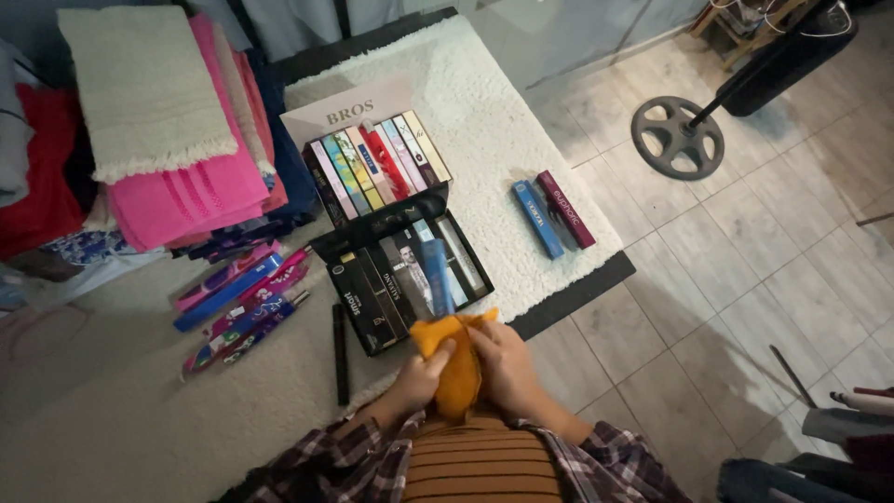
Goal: Cleaning small product tubes with a cloth and organizing them into a display case and protective sleeves
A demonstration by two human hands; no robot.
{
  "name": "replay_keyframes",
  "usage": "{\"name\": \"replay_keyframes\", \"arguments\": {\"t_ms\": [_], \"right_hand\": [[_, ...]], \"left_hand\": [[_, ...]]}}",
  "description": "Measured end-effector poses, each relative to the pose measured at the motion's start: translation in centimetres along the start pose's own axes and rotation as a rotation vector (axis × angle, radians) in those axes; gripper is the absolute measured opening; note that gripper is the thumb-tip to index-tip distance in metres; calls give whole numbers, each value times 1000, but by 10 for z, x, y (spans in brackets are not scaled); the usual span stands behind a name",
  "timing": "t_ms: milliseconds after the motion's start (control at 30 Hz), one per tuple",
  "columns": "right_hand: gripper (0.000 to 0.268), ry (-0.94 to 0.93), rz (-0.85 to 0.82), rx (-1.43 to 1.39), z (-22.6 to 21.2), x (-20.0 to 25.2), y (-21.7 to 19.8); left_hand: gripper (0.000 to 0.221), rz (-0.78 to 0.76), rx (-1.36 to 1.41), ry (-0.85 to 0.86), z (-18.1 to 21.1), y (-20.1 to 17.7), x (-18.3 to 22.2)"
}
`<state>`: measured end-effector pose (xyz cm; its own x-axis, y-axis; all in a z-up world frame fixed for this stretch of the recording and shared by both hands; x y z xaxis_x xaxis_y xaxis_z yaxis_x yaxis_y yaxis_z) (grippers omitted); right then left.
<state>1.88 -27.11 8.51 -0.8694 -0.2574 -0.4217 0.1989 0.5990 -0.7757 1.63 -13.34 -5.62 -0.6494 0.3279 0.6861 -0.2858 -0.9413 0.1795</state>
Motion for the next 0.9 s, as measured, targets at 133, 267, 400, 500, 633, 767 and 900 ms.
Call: {"name": "replay_keyframes", "arguments": {"t_ms": [133, 267, 400, 500, 633, 767, 900], "right_hand": [[43, 293, -49, -100, 35, 21, 19], [56, 380, -136, -405, 49, 32, 25], [81, 789, -452, -994, 61, 32, 23], [40, 793, -353, -1313, 83, 36, 27], [24, 884, -177, -1331, 94, 39, 27], [24, 598, -200, -849, 73, 21, 3], [39, -26, -78, -410, 46, 11, 0]], "left_hand": [[23, -185, -282, 180, 5, 11, -5], [32, -195, -221, 171, 6, 19, 1], [42, -255, -293, 382, 22, 28, 4], [58, -278, -337, 371, 42, 33, 18], [61, -234, -454, 385, 65, 37, 32], [67, -151, -449, 185, 52, 29, 17], [67, -75, -372, 133, 51, 25, 13]]}}
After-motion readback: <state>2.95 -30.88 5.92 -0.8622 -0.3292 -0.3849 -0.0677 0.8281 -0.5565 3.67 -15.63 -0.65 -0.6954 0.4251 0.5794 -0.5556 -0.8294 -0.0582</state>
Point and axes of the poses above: each hand's wrist, its own x-axis away from the middle knuckle, its own y-axis out of the palm, z = x × y, the point moved 6 cm from there along -x, towards the middle knuckle
